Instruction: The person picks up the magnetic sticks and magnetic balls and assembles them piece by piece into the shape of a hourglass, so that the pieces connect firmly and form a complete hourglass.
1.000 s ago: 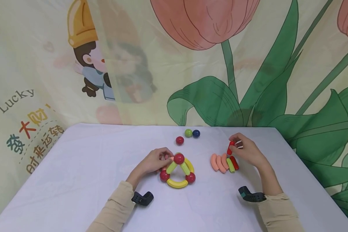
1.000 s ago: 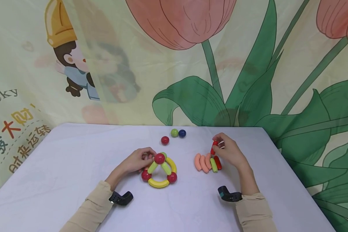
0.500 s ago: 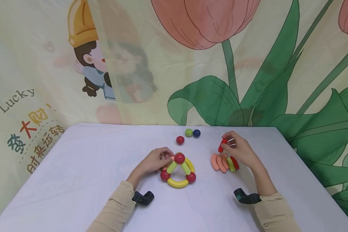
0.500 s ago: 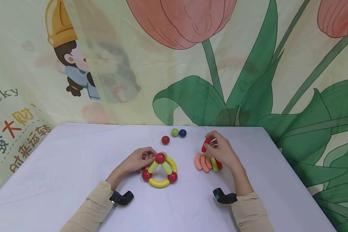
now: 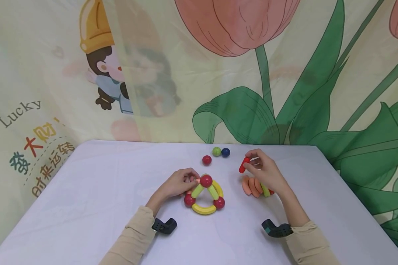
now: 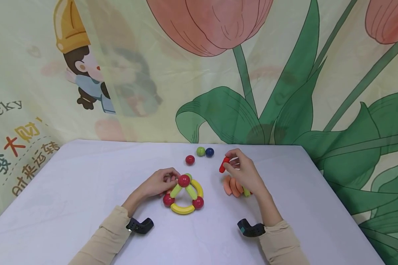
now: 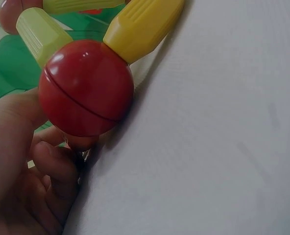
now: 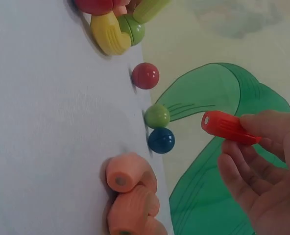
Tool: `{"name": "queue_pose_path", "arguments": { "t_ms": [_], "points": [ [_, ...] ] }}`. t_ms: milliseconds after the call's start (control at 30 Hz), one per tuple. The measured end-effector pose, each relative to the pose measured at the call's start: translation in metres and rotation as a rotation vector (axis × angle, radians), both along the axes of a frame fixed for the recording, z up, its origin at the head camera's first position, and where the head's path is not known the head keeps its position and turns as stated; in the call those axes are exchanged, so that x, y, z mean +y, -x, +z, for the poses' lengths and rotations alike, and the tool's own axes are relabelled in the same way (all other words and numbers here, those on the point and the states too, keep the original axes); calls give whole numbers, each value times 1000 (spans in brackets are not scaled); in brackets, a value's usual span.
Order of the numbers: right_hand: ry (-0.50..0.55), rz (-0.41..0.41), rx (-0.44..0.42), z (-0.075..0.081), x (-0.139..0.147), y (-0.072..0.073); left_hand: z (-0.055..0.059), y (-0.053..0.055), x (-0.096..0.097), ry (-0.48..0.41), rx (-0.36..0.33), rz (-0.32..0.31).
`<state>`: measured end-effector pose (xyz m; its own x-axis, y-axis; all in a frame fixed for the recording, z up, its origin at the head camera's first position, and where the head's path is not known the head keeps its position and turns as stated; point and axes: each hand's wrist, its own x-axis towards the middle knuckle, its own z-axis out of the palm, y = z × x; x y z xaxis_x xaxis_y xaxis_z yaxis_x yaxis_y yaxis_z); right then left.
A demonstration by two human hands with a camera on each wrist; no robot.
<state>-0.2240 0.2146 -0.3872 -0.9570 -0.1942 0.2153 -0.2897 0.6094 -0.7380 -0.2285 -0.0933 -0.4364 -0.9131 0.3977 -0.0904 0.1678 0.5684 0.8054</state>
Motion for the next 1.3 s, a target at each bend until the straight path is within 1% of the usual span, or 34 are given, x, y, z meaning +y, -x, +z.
{"name": "queue_pose_path", "arguments": {
  "t_ms": [133,333,433,667,900,1100,1167,1300],
  "points": [
    [28,11,11,3,-6,-3,0,0,0,3,4,-1],
    [109,63,66,9,-20,-8,3,-1,-1,9,5,4],
    [132,85,83,10,-27,-10,3,-1,-1,7,2,5],
    [178,107,87,8,-39,-14,1,0,-1,0,13,-2],
    [223,131,105,7,-57,-20,0,0,-1,8,21,-5],
    [234,187,124,5,-69,-23,1,-1,0,10,24,-6],
    [239,197,119,4,-71,-24,1,-1,0,9,18,-1],
    [238,193,81,4,-73,-25,2,-1,0,13,17,5]
  ]
}}
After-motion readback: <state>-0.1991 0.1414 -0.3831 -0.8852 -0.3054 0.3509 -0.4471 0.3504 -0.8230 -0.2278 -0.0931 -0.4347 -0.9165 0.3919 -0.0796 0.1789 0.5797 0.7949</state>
